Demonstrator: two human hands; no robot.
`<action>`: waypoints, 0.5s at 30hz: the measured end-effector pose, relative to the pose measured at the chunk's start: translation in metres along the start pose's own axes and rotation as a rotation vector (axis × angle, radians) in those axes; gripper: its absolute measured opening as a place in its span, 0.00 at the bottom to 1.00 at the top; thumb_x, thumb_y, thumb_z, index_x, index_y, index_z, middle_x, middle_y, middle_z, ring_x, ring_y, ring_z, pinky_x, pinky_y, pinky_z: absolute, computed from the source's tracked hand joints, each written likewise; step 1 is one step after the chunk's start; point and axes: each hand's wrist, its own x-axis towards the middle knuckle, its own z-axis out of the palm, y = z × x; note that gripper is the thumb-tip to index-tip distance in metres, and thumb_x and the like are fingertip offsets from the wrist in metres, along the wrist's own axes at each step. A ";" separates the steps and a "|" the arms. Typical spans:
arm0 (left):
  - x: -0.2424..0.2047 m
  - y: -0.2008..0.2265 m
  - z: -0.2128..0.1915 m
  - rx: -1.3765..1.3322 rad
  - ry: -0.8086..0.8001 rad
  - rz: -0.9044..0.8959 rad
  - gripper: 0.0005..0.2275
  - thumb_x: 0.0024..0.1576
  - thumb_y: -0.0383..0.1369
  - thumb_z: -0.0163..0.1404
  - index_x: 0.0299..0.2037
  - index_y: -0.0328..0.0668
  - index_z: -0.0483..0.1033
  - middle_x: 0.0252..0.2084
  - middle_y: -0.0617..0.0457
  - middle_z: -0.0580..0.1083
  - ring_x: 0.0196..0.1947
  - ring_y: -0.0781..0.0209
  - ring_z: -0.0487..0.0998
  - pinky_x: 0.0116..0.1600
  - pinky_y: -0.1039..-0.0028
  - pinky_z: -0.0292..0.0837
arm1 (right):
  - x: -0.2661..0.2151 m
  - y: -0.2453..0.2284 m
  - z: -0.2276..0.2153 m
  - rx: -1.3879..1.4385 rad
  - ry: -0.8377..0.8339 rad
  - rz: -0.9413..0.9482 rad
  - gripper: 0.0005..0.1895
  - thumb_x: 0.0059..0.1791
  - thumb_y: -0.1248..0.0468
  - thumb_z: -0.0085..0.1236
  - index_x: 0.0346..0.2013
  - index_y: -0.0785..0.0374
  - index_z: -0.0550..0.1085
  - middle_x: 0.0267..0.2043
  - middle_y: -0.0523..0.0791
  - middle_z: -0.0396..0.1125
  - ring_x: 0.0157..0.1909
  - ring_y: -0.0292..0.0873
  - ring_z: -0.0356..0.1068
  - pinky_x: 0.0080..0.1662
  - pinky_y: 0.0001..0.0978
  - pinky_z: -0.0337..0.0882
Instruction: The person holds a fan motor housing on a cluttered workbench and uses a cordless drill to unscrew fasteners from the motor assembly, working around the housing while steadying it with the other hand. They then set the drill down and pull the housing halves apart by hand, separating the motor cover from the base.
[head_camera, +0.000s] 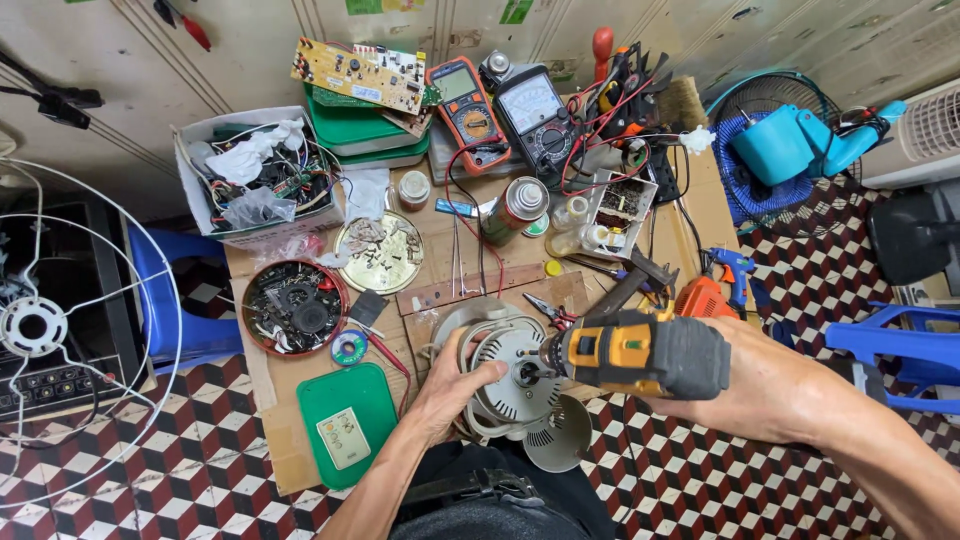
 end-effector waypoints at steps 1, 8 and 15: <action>-0.001 0.000 0.000 0.009 -0.003 0.007 0.30 0.49 0.35 0.59 0.63 0.39 0.66 0.58 0.47 0.72 0.58 0.59 0.72 0.62 0.69 0.67 | 0.002 0.003 -0.002 -0.014 -0.013 -0.049 0.21 0.43 0.59 0.71 0.50 0.57 0.81 0.37 0.42 0.74 0.38 0.41 0.73 0.45 0.33 0.80; -0.003 0.001 0.001 0.073 0.014 -0.059 0.31 0.47 0.35 0.61 0.63 0.39 0.66 0.60 0.48 0.70 0.61 0.60 0.71 0.64 0.69 0.67 | 0.004 -0.013 -0.019 -0.203 0.022 -0.352 0.40 0.38 0.58 0.71 0.63 0.53 0.69 0.41 0.46 0.79 0.42 0.53 0.77 0.46 0.42 0.73; 0.000 -0.004 0.002 0.072 -0.013 -0.020 0.32 0.47 0.35 0.61 0.63 0.38 0.66 0.61 0.46 0.72 0.61 0.58 0.72 0.63 0.69 0.67 | -0.011 -0.044 -0.021 -0.395 -0.034 -0.115 0.52 0.34 0.52 0.74 0.71 0.42 0.63 0.48 0.43 0.77 0.47 0.48 0.77 0.49 0.39 0.74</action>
